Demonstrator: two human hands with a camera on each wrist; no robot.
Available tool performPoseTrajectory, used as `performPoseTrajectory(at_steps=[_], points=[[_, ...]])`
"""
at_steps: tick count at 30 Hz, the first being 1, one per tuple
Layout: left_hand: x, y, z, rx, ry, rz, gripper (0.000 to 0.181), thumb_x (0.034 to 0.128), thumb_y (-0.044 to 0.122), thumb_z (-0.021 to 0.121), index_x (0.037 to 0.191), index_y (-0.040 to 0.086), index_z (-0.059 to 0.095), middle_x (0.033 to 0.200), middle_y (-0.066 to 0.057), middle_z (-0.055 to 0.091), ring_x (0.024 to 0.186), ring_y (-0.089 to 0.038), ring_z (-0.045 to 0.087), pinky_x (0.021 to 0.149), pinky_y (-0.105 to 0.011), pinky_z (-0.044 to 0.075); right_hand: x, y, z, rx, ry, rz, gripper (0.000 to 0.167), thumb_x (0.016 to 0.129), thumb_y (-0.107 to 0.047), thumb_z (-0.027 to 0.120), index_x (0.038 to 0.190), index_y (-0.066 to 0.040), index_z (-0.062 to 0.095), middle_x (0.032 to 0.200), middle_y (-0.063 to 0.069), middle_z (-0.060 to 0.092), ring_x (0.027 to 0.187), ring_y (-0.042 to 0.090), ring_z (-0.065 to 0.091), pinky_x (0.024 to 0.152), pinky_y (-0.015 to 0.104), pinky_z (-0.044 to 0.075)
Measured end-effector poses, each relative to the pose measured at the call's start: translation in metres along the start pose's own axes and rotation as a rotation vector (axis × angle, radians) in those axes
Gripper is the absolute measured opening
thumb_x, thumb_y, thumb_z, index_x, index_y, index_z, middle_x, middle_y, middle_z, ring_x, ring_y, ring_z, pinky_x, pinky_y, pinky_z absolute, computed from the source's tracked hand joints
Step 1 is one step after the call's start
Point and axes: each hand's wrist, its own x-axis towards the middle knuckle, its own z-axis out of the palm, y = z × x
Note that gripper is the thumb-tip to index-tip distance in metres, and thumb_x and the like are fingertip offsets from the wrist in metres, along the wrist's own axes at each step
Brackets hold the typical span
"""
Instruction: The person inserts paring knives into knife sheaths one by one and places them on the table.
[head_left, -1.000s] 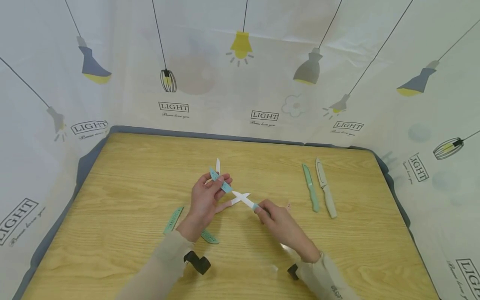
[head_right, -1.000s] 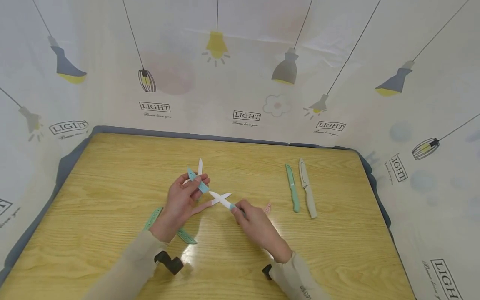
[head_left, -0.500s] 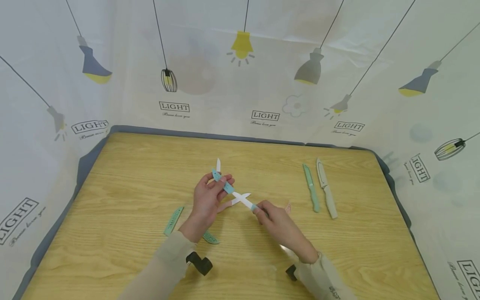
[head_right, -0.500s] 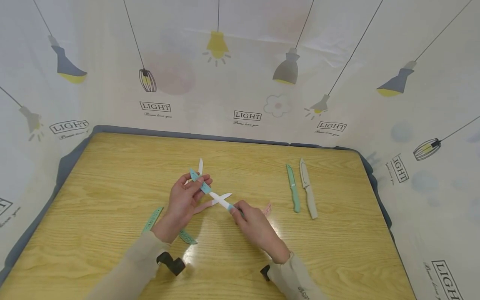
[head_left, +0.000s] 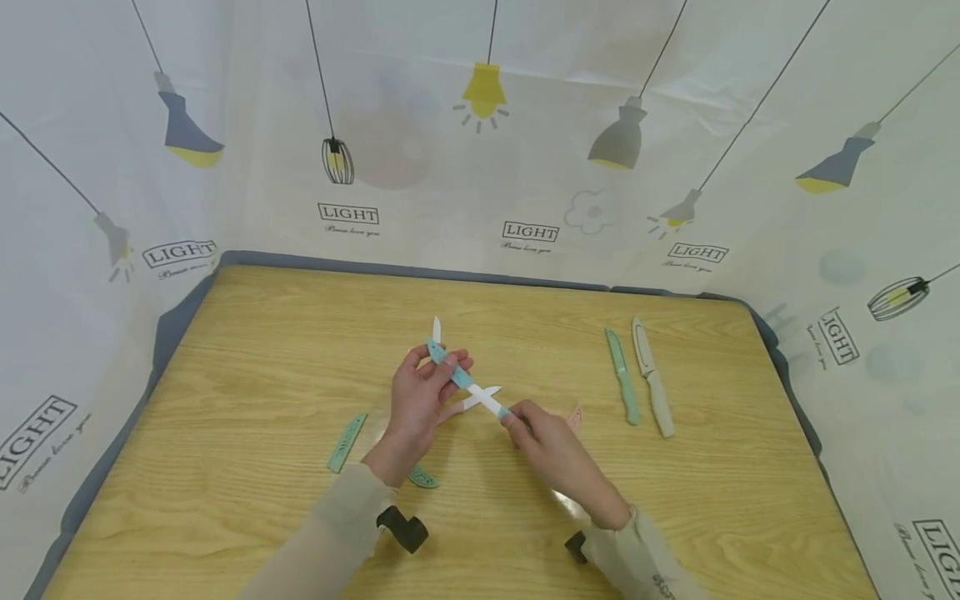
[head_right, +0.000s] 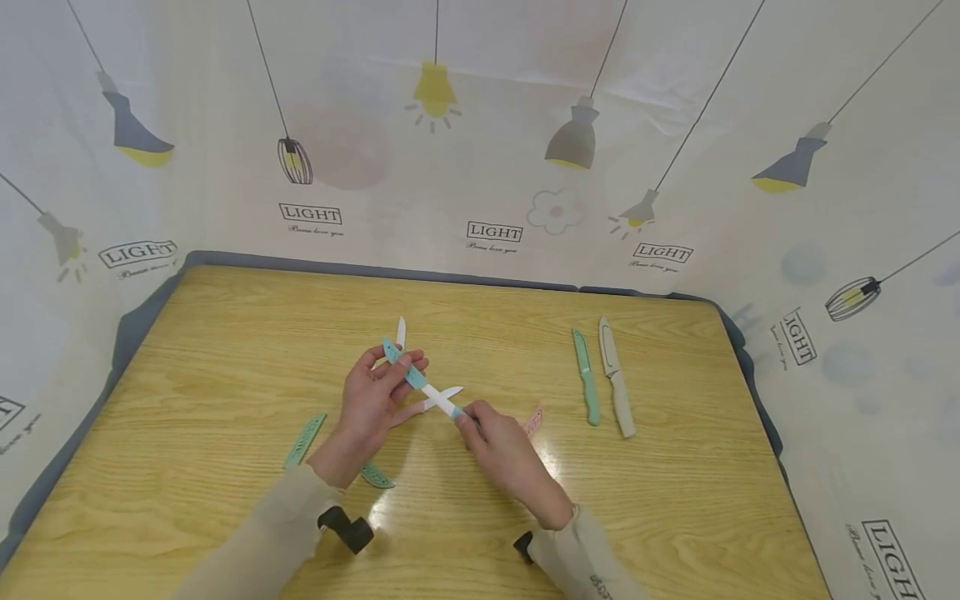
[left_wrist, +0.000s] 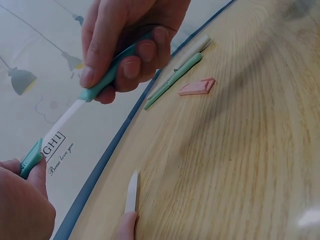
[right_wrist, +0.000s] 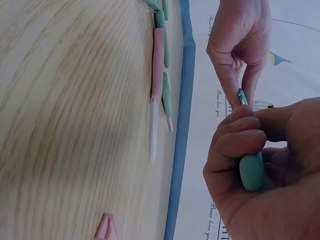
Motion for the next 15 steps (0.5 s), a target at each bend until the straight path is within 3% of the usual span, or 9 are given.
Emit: performPoseTrajectory(at_steps=[15], points=[[-0.0049,-0.0079,0.0067,0.004,-0.060,0.012,0.029,0.1036,0.003,0.062,0.130,-0.001,0.050,0.122,-0.024,0.070,0.110,-0.026,0.073,0.096,-0.035,0.059,0.0043,-0.0045,0.0051,0.006,0.031,0.015,0.027,0.112,-0.025,0.050,0.107,-0.001,0.061,0.073,-0.004,0.050,0.054,0.003,0.035,0.047,0.021,0.032]])
